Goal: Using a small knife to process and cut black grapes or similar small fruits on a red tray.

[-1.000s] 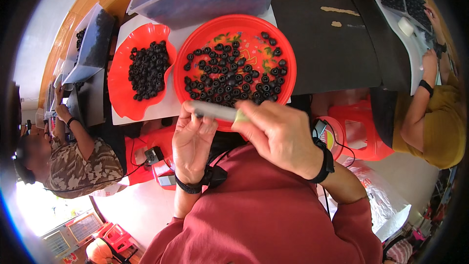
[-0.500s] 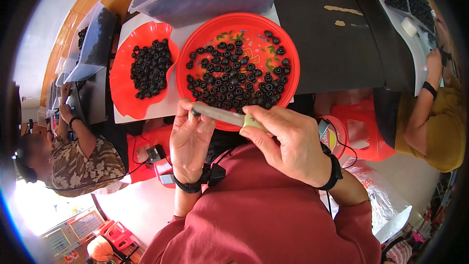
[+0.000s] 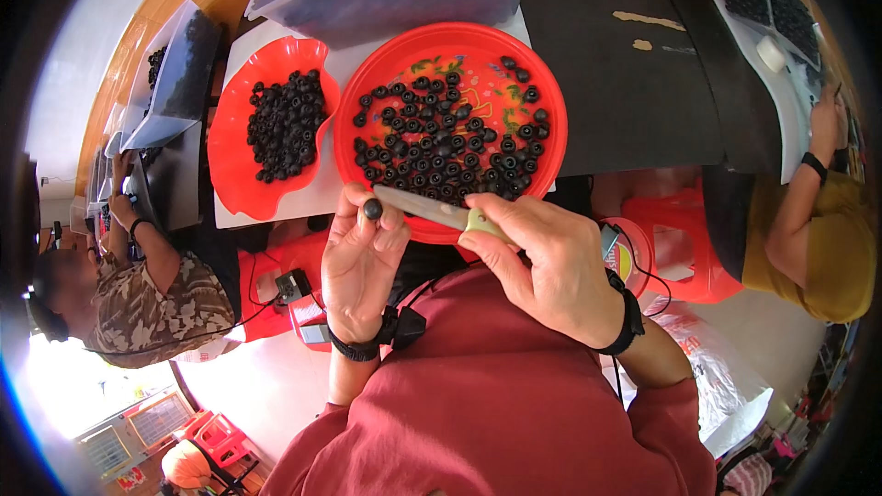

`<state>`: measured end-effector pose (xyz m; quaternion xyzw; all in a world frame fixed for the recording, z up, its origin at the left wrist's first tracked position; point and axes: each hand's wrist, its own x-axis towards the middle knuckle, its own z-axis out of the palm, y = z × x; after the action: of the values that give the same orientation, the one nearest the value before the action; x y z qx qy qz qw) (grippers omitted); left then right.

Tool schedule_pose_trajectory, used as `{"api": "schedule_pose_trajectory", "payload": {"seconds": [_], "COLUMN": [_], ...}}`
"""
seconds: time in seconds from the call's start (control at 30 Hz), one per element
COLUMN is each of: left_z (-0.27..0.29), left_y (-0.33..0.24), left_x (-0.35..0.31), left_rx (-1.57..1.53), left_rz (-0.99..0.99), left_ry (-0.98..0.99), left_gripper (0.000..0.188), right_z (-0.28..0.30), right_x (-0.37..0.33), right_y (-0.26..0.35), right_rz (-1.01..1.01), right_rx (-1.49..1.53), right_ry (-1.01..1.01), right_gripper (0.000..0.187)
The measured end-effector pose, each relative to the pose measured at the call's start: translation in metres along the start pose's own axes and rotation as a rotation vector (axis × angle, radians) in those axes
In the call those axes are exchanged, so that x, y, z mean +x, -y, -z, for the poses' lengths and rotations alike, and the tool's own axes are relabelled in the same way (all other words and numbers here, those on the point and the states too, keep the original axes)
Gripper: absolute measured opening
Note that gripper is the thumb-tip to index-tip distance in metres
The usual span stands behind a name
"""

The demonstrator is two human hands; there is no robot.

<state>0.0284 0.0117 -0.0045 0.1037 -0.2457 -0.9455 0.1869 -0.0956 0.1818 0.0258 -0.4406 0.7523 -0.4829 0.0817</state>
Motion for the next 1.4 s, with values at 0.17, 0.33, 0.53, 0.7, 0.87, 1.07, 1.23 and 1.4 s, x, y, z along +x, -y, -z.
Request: {"api": "schedule_pose_trajectory", "payload": {"seconds": [0.17,0.33,0.53,0.7,0.87,1.07,1.23,1.4], "left_z": [-0.002,0.001,-0.009,-0.009,-0.016,-0.021,-0.033,-0.025], "left_y": [0.003,0.001,0.013,0.022,0.016,-0.063,-0.066,-0.031], "left_x": [-0.001,0.001,0.0,0.002,0.0,0.015,0.03,0.007], "left_rx": [-0.071,-0.055,0.118,0.074,0.127,0.445,1.386,2.079], "left_rz": [-0.004,0.023,0.075,0.181,0.205,-0.394,-0.678,-0.417], "left_ry": [-0.044,0.031,-0.04,0.086,0.012,-0.022,-0.432,-0.086], "left_gripper": [0.015,0.015,0.013,0.021,0.02,0.019,0.029,0.011], "right_z": [-0.003,-0.001,-0.008,-0.022,-0.023,-0.013,-0.007,-0.003], "right_x": [-0.002,0.003,0.016,0.018,0.019,0.015,0.003,-0.003], "right_y": [0.003,-0.004,0.003,-0.003,-0.008,-0.018,-0.023,-0.023], "right_rz": [0.061,-0.014,-0.127,-0.353,-0.357,-0.312,-0.384,-0.439], "right_rx": [-0.007,-0.099,0.343,0.645,0.639,0.569,0.575,0.564], "right_ry": [0.027,0.009,0.083,0.101,0.091,0.031,0.014,0.034], "right_gripper": [0.035,0.031,0.026,0.018,0.017,0.012,0.014,0.015]}}
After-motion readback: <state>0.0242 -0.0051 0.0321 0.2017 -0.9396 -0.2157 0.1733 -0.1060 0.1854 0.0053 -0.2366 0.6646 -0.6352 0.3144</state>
